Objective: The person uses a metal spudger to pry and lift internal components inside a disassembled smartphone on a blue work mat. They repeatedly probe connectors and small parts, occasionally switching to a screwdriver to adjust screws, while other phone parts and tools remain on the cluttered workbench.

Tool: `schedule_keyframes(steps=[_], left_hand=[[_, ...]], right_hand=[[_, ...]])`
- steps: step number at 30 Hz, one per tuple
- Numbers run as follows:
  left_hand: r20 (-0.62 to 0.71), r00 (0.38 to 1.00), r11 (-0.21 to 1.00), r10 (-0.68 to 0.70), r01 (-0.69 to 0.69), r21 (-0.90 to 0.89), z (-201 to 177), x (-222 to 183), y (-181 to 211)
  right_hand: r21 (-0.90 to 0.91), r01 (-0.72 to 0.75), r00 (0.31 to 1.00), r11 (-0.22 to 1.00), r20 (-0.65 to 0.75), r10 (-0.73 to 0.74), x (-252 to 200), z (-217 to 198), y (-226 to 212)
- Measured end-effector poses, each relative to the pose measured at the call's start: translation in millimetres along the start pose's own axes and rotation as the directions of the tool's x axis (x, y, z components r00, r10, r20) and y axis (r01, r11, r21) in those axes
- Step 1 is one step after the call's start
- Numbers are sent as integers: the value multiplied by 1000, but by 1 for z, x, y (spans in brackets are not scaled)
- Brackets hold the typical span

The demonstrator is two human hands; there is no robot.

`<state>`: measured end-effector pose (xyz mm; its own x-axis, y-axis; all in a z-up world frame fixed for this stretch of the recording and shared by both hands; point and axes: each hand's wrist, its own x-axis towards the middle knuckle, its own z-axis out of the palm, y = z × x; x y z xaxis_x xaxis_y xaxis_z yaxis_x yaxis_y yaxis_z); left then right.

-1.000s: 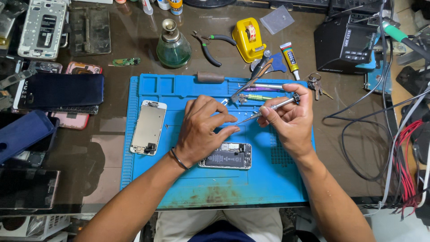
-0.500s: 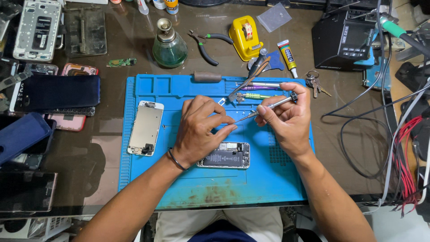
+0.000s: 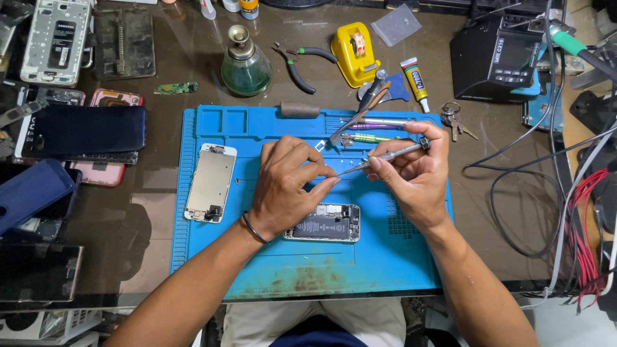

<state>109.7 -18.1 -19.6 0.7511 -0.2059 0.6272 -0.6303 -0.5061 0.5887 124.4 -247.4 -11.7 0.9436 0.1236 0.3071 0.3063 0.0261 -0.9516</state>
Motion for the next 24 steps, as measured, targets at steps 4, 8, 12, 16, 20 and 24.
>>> schedule_keyframes(steps=[4, 8, 12, 16, 20, 24], left_hand=[[7, 1000, 1000, -3, 3, 3, 0, 0, -1], [4, 1000, 1000, -12, 12, 4, -1, 0, 0], [2, 1000, 1000, -20, 20, 3, -1, 0, 0], [12, 1000, 1000, -23, 22, 14, -2, 0, 0], [32, 999, 999, -34, 34, 16, -6, 0, 0], [24, 998, 997, -54, 53, 52, -19, 0, -2]], right_hand=[[-14, 52, 998, 999, 26, -52, -1, -1, 0], [-58, 109, 993, 992, 43, -106, -2, 1, -3], [-70, 134, 990, 988, 53, -131, -3, 1, -5], [-26, 120, 992, 992, 43, -119, -2, -2, 0], [43, 86, 996, 995, 24, -87, 0, -3, -1], [48, 64, 997, 997, 48, -66, -2, -8, -2]])
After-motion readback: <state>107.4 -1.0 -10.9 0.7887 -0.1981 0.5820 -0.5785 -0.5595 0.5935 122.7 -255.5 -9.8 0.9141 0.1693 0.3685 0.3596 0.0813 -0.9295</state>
